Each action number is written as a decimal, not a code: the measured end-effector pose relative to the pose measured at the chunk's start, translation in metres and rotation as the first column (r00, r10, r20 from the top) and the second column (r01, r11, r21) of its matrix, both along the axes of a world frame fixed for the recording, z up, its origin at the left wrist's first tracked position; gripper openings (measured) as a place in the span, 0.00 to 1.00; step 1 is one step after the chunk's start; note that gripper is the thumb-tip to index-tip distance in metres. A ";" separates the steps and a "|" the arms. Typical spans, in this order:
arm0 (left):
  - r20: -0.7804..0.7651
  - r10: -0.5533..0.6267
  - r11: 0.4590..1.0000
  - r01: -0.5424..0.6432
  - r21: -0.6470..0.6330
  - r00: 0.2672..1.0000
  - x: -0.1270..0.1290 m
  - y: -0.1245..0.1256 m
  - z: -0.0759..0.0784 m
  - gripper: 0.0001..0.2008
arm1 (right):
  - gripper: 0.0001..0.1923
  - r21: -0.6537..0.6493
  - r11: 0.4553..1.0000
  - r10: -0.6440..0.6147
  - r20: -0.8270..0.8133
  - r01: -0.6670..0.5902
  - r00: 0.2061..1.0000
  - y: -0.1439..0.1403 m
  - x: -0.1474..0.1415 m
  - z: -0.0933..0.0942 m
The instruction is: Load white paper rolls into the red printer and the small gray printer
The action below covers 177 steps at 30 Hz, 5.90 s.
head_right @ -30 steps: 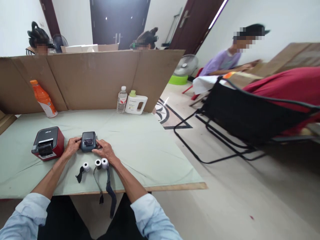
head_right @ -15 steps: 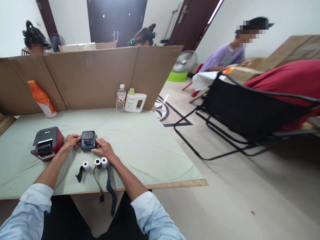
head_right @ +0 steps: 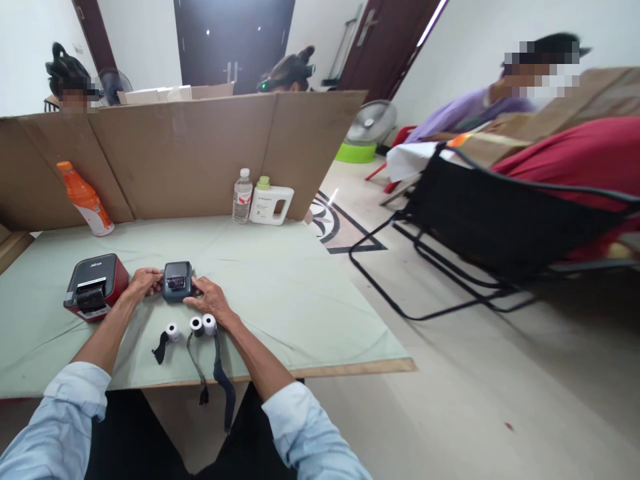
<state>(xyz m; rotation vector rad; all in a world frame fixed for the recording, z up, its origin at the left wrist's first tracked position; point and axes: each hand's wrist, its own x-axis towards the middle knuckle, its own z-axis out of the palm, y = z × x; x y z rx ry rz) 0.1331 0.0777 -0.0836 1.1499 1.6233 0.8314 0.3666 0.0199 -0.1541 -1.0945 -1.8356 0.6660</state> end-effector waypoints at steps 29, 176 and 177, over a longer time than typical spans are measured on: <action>-0.046 0.003 0.998 -0.006 -0.065 0.999 0.000 0.000 0.009 0.07 | 0.22 0.007 1.000 0.007 -0.001 -0.007 1.000 0.001 -0.002 0.002; -0.527 -0.486 0.570 0.710 0.413 0.697 0.078 -0.083 0.098 0.11 | 0.15 -0.091 0.995 -0.002 -0.364 -0.034 0.931 -0.048 0.057 0.109; -0.526 -0.514 0.556 0.730 0.397 0.678 0.083 -0.085 0.097 0.11 | 0.15 -0.111 0.994 -0.028 -0.368 -0.014 0.929 -0.053 0.062 0.106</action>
